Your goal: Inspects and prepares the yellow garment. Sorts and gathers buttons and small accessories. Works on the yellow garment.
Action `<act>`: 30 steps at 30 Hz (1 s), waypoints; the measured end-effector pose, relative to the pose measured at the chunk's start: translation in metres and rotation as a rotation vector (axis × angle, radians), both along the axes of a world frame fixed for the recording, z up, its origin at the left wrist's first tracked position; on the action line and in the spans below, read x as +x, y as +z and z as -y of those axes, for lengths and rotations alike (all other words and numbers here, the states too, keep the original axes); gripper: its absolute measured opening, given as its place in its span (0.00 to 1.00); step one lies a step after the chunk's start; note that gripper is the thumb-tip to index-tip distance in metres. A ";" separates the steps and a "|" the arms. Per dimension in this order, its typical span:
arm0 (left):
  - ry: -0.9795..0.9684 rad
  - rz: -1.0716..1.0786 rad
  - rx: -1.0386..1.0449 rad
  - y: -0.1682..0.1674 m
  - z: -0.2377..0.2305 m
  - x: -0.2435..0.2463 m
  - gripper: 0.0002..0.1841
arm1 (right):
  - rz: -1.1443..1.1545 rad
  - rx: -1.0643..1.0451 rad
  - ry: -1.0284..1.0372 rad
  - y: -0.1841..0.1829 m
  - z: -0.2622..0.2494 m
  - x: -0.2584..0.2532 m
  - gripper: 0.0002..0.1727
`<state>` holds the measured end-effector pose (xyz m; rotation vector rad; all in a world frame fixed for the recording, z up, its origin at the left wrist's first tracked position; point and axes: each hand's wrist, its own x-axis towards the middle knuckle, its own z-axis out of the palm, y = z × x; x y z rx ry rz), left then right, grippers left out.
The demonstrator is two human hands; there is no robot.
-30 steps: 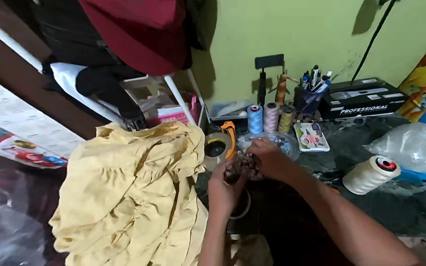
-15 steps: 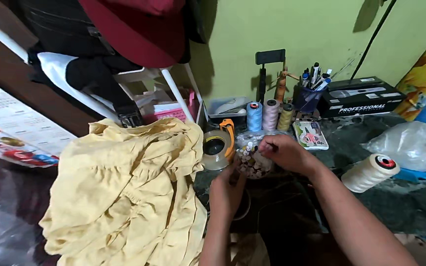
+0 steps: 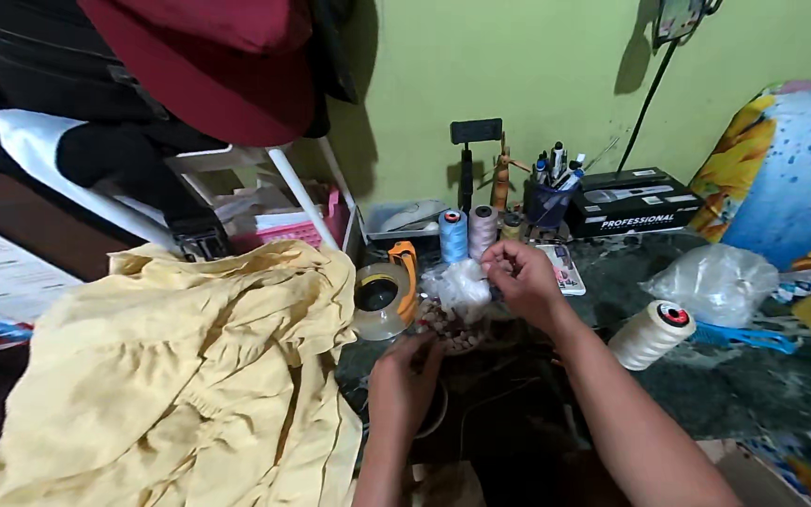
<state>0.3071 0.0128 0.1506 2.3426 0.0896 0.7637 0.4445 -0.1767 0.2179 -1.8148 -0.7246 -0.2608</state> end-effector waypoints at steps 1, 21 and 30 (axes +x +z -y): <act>-0.005 -0.007 -0.011 0.001 0.000 -0.001 0.12 | 0.003 0.022 -0.022 0.000 0.000 0.000 0.06; 0.046 -0.179 0.025 0.016 0.008 -0.015 0.13 | -0.097 -0.278 -0.431 0.003 0.033 0.032 0.08; 0.139 0.030 0.046 0.009 0.008 -0.015 0.10 | -0.040 -0.317 -0.467 -0.002 0.026 0.031 0.07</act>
